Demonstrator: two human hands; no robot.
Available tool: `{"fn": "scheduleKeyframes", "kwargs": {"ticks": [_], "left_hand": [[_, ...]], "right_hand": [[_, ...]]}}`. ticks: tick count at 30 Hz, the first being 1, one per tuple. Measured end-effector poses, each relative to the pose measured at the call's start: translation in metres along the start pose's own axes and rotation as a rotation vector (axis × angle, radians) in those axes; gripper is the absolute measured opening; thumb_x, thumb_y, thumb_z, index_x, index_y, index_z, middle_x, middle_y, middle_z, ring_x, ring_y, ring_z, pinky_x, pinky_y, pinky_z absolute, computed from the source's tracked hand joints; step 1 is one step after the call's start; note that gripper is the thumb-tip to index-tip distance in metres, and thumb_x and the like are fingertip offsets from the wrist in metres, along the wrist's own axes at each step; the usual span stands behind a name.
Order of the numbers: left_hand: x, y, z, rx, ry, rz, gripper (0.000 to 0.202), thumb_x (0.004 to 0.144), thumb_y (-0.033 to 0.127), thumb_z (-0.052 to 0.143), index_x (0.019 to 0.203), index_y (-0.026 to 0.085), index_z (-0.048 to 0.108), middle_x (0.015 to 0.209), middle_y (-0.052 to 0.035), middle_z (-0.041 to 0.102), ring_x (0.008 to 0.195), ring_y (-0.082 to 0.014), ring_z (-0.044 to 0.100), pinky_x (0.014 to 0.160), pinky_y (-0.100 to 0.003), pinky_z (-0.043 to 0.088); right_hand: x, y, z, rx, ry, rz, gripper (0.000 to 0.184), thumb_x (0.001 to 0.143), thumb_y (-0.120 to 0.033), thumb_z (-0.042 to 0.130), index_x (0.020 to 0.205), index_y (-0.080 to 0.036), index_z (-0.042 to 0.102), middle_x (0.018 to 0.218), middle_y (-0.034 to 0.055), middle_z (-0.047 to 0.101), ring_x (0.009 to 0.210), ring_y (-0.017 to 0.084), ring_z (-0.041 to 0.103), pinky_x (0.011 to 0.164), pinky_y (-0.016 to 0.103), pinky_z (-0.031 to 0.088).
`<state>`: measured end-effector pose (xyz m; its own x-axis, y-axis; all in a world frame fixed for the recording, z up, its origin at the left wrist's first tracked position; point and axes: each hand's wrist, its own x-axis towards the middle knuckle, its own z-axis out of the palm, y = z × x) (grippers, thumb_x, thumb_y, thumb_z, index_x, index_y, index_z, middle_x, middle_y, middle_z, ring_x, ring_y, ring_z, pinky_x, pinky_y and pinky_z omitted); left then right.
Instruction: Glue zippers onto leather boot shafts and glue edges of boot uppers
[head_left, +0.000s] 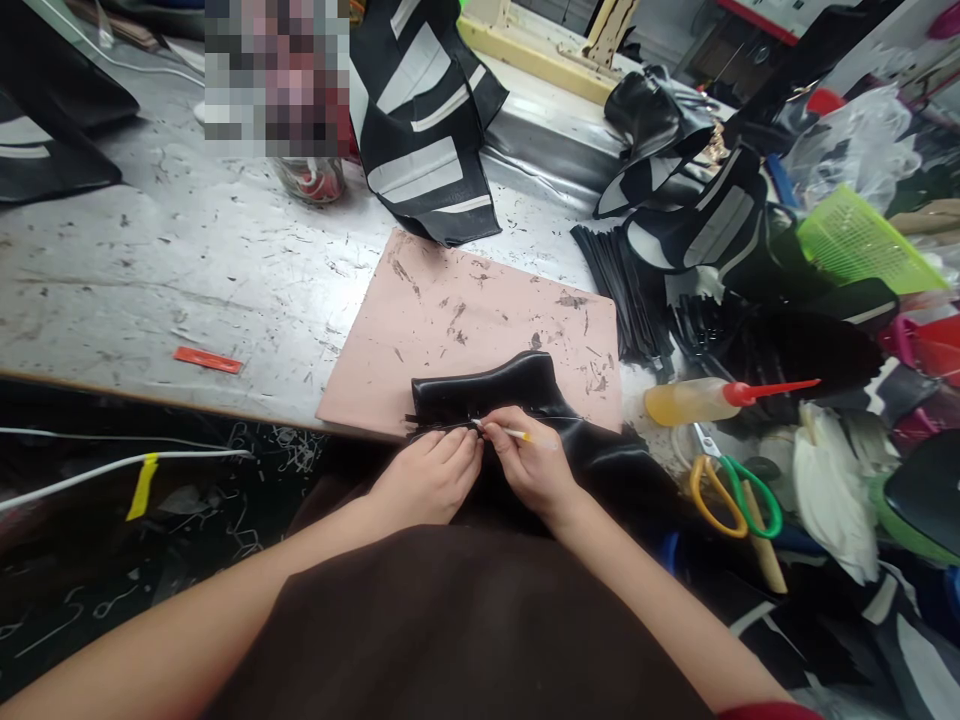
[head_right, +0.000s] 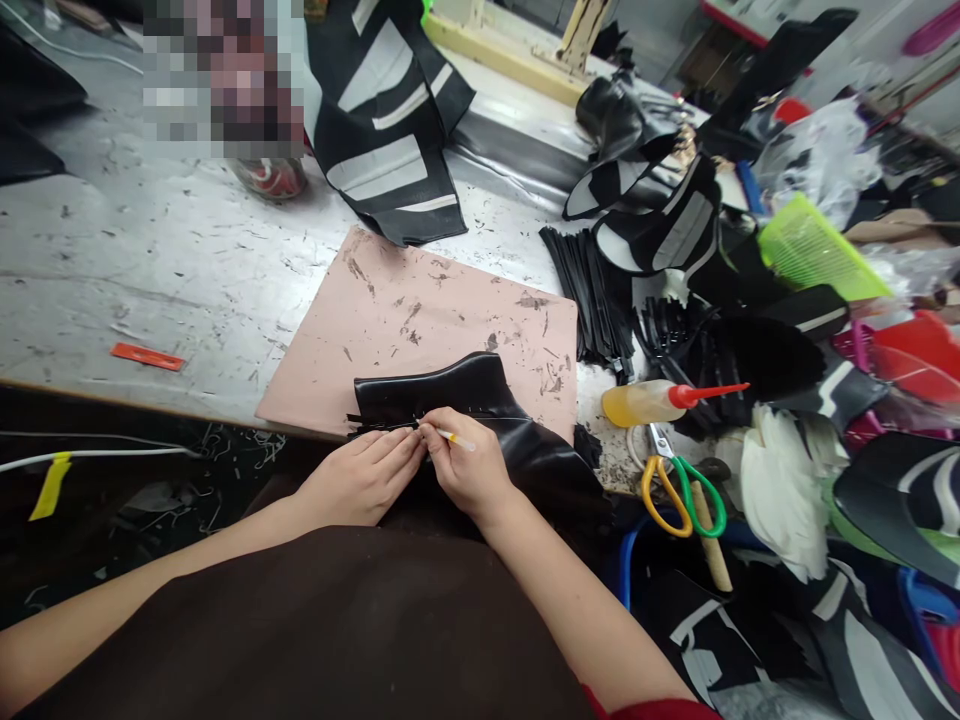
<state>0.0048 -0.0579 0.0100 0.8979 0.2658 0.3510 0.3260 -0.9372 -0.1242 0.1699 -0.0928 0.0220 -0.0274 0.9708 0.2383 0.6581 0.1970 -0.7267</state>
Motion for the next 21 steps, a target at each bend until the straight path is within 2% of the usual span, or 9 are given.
{"fn": "scheduleKeyframes", "kwargs": {"ticks": [6, 14, 19, 21], "left_hand": [[-0.0008, 0.0003, -0.0001, -0.003, -0.034, 0.009, 0.038, 0.084, 0.012, 0.029, 0.107, 0.005, 0.059, 0.105, -0.0128, 0.064, 0.098, -0.0213, 0.056, 0.08, -0.032, 0.044], [0.0019, 0.0, -0.0017, -0.01, 0.001, -0.003, 0.039, 0.085, 0.011, 0.028, 0.104, 0.004, 0.061, 0.102, -0.0115, 0.066, 0.096, -0.0208, 0.058, 0.078, -0.03, 0.045], [-0.0001, 0.0012, -0.0008, -0.009, 0.001, -0.001, 0.038, 0.085, 0.011, 0.029, 0.104, 0.006, 0.061, 0.103, -0.0098, 0.066, 0.095, -0.0211, 0.059, 0.077, -0.031, 0.047], [-0.0014, 0.0014, 0.0004, -0.001, -0.002, -0.009, 0.036, 0.084, 0.013, 0.032, 0.106, 0.008, 0.061, 0.106, -0.0093, 0.065, 0.101, -0.024, 0.057, 0.083, -0.034, 0.046]], "right_hand": [[-0.0004, -0.0002, -0.0011, -0.005, -0.015, 0.013, 0.014, 0.088, -0.023, 0.042, 0.082, -0.019, 0.054, 0.074, 0.004, 0.061, 0.066, 0.014, 0.06, 0.062, 0.024, 0.047], [-0.0004, -0.0026, -0.0022, -0.006, -0.024, 0.016, 0.014, 0.088, -0.023, 0.042, 0.081, -0.019, 0.054, 0.072, 0.0032, 0.061, 0.064, 0.014, 0.059, 0.06, 0.024, 0.048], [-0.0032, -0.001, -0.0036, 0.045, 0.058, 0.059, 0.014, 0.088, -0.023, 0.041, 0.082, -0.019, 0.053, 0.073, 0.0028, 0.06, 0.065, 0.014, 0.059, 0.062, 0.025, 0.049], [-0.0036, 0.0003, -0.0035, 0.067, 0.076, 0.086, 0.014, 0.088, -0.024, 0.041, 0.083, -0.019, 0.053, 0.074, 0.0028, 0.06, 0.066, 0.014, 0.06, 0.062, 0.025, 0.049]]}}
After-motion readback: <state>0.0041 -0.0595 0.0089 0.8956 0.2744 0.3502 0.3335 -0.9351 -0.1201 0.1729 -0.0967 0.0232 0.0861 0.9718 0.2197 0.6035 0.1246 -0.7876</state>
